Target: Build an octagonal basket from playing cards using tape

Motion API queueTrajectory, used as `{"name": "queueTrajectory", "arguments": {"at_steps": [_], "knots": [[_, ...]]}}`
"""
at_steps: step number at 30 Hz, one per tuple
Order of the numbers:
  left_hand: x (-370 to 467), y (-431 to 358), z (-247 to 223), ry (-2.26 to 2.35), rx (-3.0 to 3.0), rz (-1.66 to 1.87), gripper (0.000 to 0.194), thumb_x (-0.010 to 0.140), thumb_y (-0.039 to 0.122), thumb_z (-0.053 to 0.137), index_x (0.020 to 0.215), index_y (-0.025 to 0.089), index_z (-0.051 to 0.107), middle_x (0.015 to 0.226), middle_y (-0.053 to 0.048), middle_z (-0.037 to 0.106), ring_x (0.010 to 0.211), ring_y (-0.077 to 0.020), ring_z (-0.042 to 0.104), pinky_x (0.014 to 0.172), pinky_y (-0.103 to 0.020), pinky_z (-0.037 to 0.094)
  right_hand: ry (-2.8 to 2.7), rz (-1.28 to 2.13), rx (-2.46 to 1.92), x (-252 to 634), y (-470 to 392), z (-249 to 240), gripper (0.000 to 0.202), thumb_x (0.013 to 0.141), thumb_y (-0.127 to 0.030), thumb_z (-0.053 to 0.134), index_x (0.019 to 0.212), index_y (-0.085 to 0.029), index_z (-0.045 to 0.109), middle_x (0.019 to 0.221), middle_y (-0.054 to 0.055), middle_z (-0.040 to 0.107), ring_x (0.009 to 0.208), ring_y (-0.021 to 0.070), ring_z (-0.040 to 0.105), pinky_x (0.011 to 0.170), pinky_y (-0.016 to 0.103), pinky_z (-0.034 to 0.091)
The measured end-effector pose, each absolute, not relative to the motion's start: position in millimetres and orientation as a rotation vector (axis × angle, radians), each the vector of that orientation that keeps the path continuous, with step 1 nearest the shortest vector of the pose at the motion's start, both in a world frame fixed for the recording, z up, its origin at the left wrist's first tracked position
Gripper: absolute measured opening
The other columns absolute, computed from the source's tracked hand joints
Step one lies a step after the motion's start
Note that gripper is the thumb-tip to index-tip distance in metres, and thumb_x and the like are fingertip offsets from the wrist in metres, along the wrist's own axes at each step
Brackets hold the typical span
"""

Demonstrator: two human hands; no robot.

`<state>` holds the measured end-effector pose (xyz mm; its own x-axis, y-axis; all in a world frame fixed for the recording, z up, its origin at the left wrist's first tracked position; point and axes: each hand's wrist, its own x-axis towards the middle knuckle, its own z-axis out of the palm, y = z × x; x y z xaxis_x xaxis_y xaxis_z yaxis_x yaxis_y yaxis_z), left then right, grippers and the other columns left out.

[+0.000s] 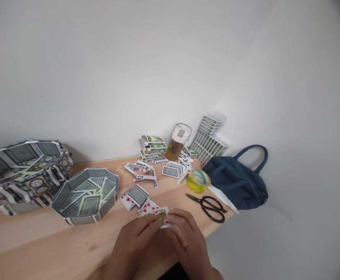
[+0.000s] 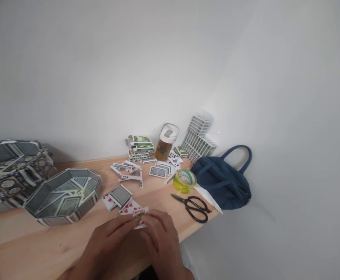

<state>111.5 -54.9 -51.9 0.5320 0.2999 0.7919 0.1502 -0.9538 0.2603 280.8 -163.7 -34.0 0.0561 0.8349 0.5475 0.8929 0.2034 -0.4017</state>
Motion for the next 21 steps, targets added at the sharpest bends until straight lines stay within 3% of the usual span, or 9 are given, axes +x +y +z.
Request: {"name": "queueTrajectory", "arguments": {"at_steps": [3,10,21], "knots": [[117,-58,-55,0.376,2.627,1.247,0.031,0.092,0.010,0.038,0.105,0.021,0.064,0.096,0.000,0.071,0.082,-0.0086,0.068,0.074,-0.013,0.052,-1.802,-0.106,-1.623,282,-168,-33,0.016,0.093,-0.019,0.052,0.104,-0.026,0.061,0.100,0.001,0.068,0.094,0.0162,0.062,0.082,0.029,0.050],[124,-67,-70,0.479,2.741,0.759,0.031,0.085,0.008,0.051,0.106,0.026,0.065,0.098,0.000,0.067,0.085,-0.0132,0.063,0.071,-0.017,0.050,-1.831,-0.122,-1.648,286,-180,-47,0.012,0.096,-0.024,0.050,0.096,-0.025,0.062,0.089,0.000,0.070,0.082,0.0153,0.063,0.074,0.029,0.045],[128,-69,-81,0.417,2.760,0.787,0.014,0.085,0.010,0.056,0.092,0.021,0.063,0.088,-0.001,0.064,0.077,-0.0139,0.057,0.067,-0.022,0.044,-1.817,-0.056,-1.719,282,-178,-59,0.020,0.097,-0.029,0.046,0.090,-0.024,0.064,0.087,0.002,0.068,0.080,0.0166,0.060,0.072,0.028,0.045]]}}
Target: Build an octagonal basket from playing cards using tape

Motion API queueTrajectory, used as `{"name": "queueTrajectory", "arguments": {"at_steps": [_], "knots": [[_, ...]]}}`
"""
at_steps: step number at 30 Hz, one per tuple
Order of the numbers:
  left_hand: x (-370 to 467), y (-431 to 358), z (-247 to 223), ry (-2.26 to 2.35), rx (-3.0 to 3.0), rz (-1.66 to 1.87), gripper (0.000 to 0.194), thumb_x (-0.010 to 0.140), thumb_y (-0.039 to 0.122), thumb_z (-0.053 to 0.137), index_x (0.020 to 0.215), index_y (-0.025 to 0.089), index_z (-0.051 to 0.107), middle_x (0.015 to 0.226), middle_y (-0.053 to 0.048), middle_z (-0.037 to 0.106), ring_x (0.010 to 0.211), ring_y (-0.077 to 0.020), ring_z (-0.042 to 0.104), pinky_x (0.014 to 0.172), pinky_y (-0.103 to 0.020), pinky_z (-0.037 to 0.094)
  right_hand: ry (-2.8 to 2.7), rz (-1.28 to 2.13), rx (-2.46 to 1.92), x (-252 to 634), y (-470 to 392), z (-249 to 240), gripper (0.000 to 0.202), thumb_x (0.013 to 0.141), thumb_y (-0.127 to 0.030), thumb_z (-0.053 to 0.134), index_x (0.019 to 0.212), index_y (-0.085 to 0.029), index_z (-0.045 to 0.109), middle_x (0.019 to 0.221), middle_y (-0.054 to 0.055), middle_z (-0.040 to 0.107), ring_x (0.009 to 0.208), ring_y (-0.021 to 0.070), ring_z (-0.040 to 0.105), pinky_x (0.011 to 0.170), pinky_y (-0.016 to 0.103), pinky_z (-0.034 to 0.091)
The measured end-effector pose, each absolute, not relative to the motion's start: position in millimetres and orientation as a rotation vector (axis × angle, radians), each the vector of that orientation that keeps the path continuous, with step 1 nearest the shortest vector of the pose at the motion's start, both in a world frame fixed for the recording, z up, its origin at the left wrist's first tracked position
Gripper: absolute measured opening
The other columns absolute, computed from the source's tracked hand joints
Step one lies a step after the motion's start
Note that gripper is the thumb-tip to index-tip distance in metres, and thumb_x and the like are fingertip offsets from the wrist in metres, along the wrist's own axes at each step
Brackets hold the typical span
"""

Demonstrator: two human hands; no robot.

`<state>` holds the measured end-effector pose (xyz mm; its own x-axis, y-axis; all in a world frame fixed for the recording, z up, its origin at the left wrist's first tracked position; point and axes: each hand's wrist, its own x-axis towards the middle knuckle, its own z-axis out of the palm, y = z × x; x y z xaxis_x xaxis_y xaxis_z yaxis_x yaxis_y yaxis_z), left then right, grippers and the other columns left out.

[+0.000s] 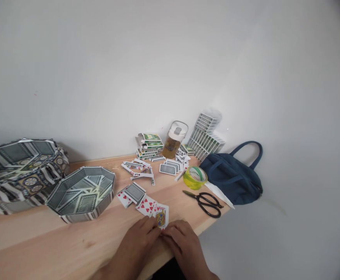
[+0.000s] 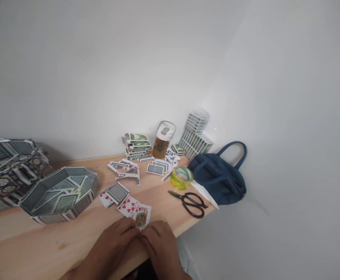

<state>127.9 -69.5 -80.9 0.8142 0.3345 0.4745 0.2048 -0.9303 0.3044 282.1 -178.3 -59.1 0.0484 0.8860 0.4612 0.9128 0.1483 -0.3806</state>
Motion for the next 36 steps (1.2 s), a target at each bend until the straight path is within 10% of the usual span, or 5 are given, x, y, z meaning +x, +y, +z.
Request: {"name": "queueTrajectory", "arguments": {"at_steps": [36], "knots": [[138,-85,-80,0.507,2.895,0.758,0.011,0.084,0.006,0.060,0.081,0.017,0.059,0.079,-0.001,0.062,0.074,-0.0178,0.058,0.064,-0.029,0.040,-1.782,0.034,-1.923,275,-185,-54,0.024,0.098,-0.029,0.043,0.089,-0.024,0.064,0.081,0.003,0.064,0.075,0.0159,0.062,0.065,0.024,0.049]]}}
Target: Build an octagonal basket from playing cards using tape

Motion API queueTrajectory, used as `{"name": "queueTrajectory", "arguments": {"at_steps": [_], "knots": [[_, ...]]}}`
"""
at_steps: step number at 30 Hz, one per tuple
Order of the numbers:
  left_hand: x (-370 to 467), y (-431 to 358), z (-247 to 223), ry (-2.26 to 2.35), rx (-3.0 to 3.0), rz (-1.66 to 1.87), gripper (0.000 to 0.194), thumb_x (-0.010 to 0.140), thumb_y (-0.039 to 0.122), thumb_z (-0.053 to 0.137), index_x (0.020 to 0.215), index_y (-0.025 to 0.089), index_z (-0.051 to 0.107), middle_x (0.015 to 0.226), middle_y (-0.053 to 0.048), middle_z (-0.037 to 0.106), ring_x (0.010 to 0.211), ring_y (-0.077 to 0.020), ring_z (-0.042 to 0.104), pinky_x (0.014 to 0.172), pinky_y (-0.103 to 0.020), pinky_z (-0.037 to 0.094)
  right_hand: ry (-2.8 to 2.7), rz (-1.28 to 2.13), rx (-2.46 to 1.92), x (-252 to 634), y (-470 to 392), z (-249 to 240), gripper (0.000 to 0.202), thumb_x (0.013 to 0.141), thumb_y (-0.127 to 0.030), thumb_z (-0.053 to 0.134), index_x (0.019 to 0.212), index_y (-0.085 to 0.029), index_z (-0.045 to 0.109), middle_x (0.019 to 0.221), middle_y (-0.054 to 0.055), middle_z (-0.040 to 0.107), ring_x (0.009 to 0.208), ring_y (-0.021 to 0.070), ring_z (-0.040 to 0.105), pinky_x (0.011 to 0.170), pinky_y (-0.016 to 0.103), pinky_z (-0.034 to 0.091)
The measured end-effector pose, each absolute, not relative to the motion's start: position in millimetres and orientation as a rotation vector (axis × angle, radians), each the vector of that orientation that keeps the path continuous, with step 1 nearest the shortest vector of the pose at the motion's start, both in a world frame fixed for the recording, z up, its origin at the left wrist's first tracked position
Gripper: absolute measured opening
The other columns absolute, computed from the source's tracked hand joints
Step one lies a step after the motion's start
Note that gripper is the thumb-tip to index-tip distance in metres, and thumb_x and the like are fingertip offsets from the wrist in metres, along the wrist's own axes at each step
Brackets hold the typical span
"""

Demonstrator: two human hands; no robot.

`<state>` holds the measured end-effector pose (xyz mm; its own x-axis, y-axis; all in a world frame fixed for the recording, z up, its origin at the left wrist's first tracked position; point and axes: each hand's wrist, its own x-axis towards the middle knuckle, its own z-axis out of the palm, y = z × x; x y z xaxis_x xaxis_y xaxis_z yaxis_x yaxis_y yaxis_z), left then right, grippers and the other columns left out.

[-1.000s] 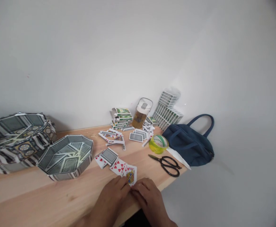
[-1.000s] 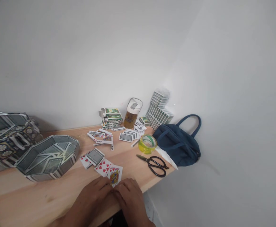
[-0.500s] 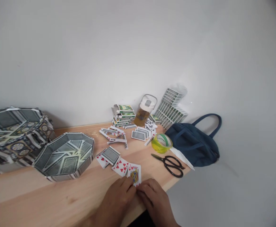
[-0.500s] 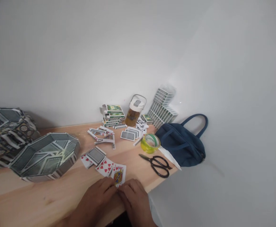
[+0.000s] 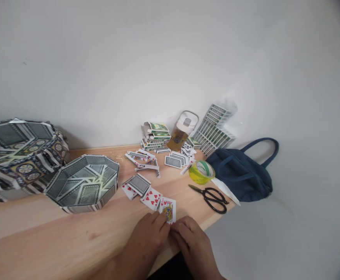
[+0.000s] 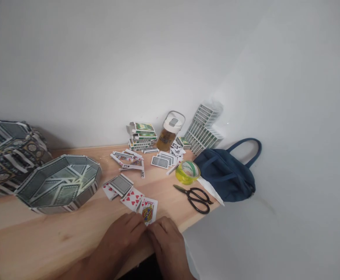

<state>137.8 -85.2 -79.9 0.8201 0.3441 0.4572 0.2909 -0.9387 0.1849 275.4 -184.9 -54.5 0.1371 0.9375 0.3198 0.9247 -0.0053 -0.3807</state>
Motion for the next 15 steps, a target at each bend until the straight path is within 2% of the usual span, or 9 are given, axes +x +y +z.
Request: {"name": "queueTrajectory", "arguments": {"at_steps": [8,15], "knots": [[138,-91,-84,0.548,2.896,0.690,0.013,0.085,0.005,0.056,0.083,0.017,0.059,0.080,-0.002,0.062,0.076,-0.0169,0.059,0.066,-0.028,0.043,-1.773,0.072,-1.913,275,-190,-56,0.023,0.098,-0.027,0.043,0.089,-0.024,0.064,0.081,0.002,0.062,0.077,0.0153,0.060,0.067,0.024,0.048],[134,-82,-70,0.516,2.760,0.390,0.010,0.085,0.009,0.056,0.086,0.017,0.061,0.089,-0.003,0.064,0.082,-0.0181,0.060,0.069,-0.028,0.046,-1.770,0.113,-1.942,274,-188,-51,0.027,0.098,-0.029,0.042,0.086,-0.024,0.066,0.077,0.002,0.059,0.073,0.0151,0.058,0.064,0.024,0.047]]}}
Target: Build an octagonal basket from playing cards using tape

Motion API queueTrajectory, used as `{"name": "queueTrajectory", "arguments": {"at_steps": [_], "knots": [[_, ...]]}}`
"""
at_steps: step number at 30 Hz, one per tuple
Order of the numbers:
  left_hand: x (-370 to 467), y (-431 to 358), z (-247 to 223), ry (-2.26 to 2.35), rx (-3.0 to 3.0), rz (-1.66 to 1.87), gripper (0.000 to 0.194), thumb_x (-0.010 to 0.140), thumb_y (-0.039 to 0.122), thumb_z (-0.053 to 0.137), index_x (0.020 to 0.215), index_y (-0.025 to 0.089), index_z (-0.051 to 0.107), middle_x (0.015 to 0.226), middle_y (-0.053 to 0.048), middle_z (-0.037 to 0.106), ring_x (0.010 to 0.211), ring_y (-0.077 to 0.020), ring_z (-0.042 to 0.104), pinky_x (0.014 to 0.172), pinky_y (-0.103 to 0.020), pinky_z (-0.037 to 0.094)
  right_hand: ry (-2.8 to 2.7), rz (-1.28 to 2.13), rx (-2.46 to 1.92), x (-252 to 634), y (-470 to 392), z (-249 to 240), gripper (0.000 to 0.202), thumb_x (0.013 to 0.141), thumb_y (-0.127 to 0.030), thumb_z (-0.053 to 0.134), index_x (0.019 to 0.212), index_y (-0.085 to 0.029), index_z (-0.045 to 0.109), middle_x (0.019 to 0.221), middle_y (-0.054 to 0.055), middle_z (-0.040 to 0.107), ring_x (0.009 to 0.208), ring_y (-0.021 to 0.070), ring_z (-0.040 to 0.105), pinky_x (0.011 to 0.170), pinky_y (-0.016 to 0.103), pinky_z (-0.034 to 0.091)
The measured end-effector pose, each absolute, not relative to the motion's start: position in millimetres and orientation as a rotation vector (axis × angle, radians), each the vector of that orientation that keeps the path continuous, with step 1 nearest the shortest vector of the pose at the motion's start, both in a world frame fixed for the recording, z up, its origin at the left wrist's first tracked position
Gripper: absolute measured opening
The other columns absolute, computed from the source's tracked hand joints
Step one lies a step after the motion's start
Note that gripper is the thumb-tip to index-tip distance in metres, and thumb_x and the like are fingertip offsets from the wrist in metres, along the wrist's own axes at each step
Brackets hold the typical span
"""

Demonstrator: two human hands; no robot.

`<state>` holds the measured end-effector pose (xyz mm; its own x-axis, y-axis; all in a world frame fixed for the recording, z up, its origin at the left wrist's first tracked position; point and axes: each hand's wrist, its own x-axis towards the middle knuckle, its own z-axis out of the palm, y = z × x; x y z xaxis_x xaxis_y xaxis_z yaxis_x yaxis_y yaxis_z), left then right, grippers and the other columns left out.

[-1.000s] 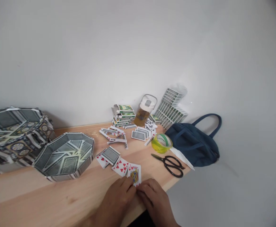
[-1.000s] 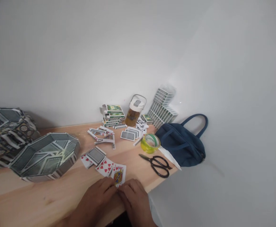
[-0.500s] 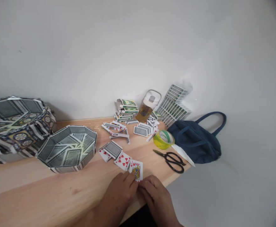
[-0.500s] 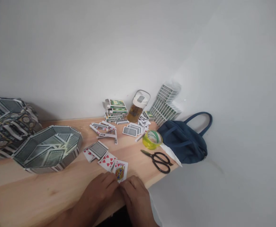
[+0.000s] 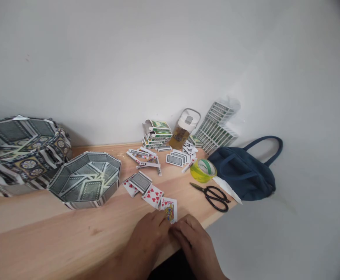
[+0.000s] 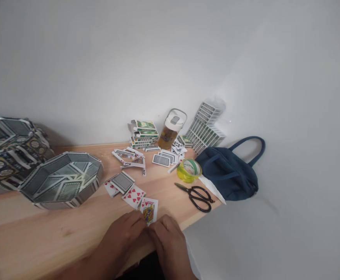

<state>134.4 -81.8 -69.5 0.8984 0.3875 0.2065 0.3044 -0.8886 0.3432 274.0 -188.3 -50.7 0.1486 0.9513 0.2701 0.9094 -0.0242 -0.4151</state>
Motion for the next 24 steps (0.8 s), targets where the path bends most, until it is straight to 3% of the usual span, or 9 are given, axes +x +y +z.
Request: {"name": "queueTrajectory", "arguments": {"at_steps": [8,14,24], "knots": [[139,-88,-82,0.642,2.760,0.454,0.013,0.084,0.006,0.054,0.081,0.017,0.060,0.085,-0.003,0.063,0.079,-0.0168,0.059,0.070,-0.026,0.046,-1.752,0.137,-1.987,274,-189,-52,0.030,0.098,-0.032,0.041,0.086,-0.025,0.067,0.076,0.003,0.058,0.073,0.0157,0.058,0.062,0.024,0.047],[143,-88,-94,0.656,2.772,0.507,0.019,0.084,0.003,0.048,0.080,0.018,0.060,0.082,-0.002,0.062,0.074,-0.0152,0.059,0.064,-0.024,0.044,-1.716,0.305,-2.015,278,-184,-45,0.022,0.095,-0.027,0.048,0.083,-0.025,0.067,0.078,0.002,0.060,0.075,0.0156,0.060,0.063,0.023,0.047],[135,-74,-60,0.590,2.377,0.406,0.018,0.083,0.010,0.048,0.084,0.020,0.063,0.083,0.000,0.065,0.073,-0.0139,0.060,0.062,-0.021,0.040,-1.730,0.437,-2.010,285,-171,-36,0.019,0.090,-0.019,0.054,0.073,-0.023,0.060,0.074,-0.002,0.060,0.069,0.0126,0.059,0.060,0.022,0.042]]}}
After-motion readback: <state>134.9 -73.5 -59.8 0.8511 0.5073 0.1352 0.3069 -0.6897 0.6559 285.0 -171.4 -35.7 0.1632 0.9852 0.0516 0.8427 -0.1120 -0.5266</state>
